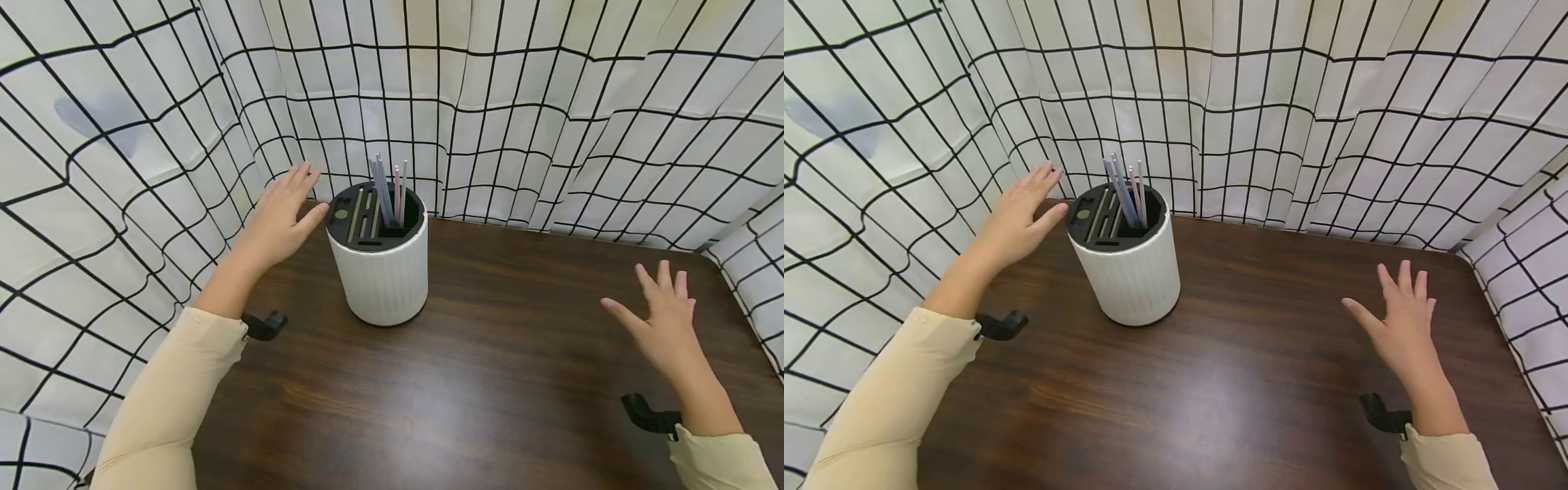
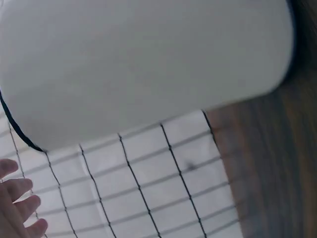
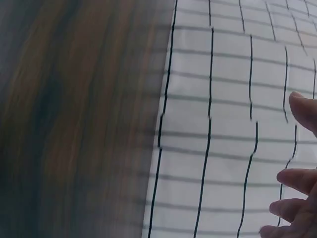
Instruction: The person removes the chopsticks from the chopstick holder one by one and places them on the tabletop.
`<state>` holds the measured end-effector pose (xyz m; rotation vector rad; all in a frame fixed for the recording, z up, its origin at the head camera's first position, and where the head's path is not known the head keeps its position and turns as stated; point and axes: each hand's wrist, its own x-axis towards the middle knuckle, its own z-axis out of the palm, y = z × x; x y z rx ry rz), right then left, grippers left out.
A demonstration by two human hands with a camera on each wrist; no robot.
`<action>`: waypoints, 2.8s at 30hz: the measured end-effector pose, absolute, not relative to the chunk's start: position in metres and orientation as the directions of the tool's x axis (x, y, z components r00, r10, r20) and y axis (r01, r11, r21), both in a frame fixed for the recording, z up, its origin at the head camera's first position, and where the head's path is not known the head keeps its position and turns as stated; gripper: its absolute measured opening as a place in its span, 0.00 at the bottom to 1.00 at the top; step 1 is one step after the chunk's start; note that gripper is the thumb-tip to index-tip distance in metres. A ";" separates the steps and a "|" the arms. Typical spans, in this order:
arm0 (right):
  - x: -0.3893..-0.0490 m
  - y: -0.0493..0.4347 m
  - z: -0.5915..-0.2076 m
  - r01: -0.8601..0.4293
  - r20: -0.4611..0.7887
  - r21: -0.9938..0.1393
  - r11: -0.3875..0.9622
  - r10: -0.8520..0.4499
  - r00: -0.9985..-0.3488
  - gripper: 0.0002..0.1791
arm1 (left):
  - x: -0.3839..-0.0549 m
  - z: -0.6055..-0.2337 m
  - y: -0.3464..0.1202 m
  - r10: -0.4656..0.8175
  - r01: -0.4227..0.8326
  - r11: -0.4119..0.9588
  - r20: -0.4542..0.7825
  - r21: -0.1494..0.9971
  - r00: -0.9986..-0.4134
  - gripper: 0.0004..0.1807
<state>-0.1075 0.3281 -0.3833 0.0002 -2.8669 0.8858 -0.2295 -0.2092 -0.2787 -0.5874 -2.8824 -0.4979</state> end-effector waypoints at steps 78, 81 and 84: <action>-0.229 0.062 -0.294 -0.353 0.355 -0.871 0.342 -0.059 -0.933 0.19 | -0.218 -0.293 -0.158 0.527 0.544 0.817 0.137 0.189 -0.839 0.39; -0.229 0.060 -0.292 -0.359 0.367 -0.871 0.336 -0.042 -0.929 0.17 | -0.219 -0.293 -0.158 0.528 0.547 0.817 0.142 0.186 -0.837 0.40; -0.230 0.059 -0.292 -0.355 0.363 -0.883 0.308 -0.033 -0.931 0.15 | -0.220 -0.294 -0.158 0.530 0.550 0.814 0.147 0.187 -0.835 0.40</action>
